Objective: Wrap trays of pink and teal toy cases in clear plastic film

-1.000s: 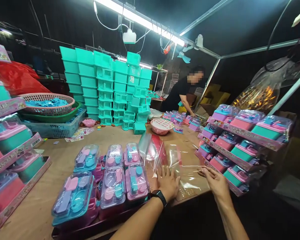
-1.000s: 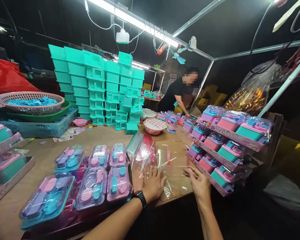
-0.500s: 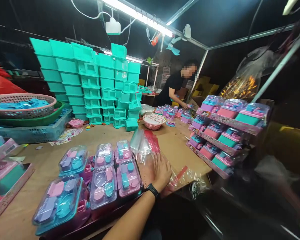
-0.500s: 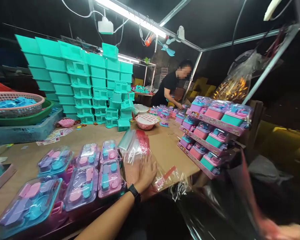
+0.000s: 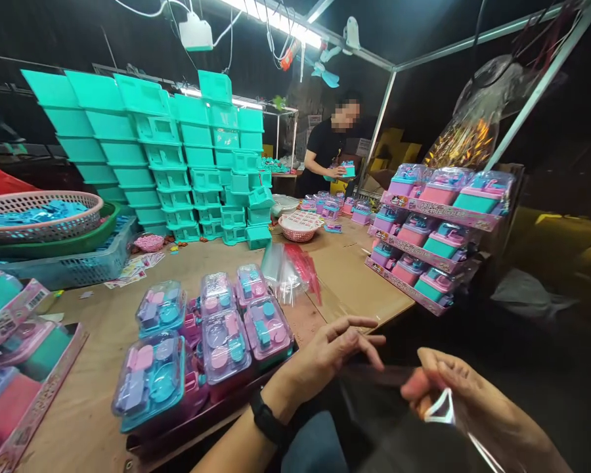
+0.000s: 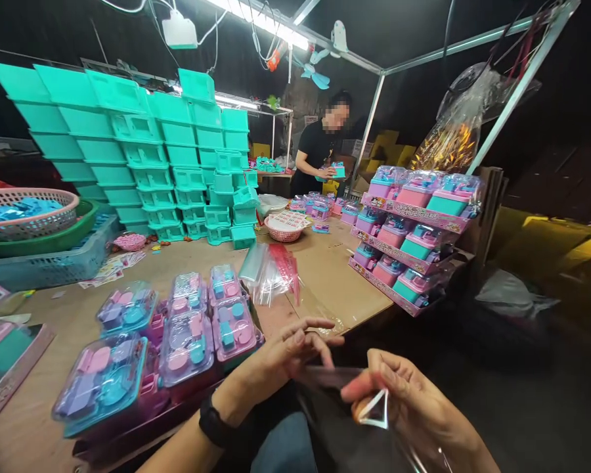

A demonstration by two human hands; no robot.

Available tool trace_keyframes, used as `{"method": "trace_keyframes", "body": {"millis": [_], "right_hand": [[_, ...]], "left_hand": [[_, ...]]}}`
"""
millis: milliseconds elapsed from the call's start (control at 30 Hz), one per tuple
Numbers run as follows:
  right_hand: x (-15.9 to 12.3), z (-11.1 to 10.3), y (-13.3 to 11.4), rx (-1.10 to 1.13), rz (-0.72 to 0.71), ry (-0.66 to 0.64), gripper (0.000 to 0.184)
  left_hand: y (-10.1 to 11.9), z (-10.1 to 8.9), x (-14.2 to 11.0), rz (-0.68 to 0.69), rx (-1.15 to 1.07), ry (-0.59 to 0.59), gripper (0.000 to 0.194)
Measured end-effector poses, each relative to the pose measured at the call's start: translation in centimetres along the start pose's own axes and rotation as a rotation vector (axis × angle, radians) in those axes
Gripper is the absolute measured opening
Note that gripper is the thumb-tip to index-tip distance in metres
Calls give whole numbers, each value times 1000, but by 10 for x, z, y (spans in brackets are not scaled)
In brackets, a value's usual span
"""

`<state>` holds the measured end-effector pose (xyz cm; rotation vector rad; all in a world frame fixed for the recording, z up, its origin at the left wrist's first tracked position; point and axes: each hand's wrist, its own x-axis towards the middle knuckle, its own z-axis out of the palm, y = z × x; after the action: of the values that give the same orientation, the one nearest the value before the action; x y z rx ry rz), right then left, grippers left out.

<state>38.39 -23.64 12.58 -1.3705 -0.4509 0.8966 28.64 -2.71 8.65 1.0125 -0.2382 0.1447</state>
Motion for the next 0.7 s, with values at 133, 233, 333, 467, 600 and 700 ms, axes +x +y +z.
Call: {"method": "trace_keyframes", "body": {"millis": [133,233,333,467,600,700], "right_hand": [[17,-19,9,-184,-193,136,45],[26,-26,10,-403,-232,209,50],[27,-28,9,-587,-273,234,51],[27,-37,10,-678,-289,253,43],[26,-51,17,-776,-354,268,37],[21,-53,28,-769,-399,298,30]], "left_hand": [[8,-13,-27,-73,-105,76,67],[12,-12,-45,-88,-76,239,53],[13,-5,-55,-21,-81,380,65],[15,3,-59,-2,-78,503,68],[18,7,-57,24,-133,598,62],[22,10,-56,78,-158,647,67]]}}
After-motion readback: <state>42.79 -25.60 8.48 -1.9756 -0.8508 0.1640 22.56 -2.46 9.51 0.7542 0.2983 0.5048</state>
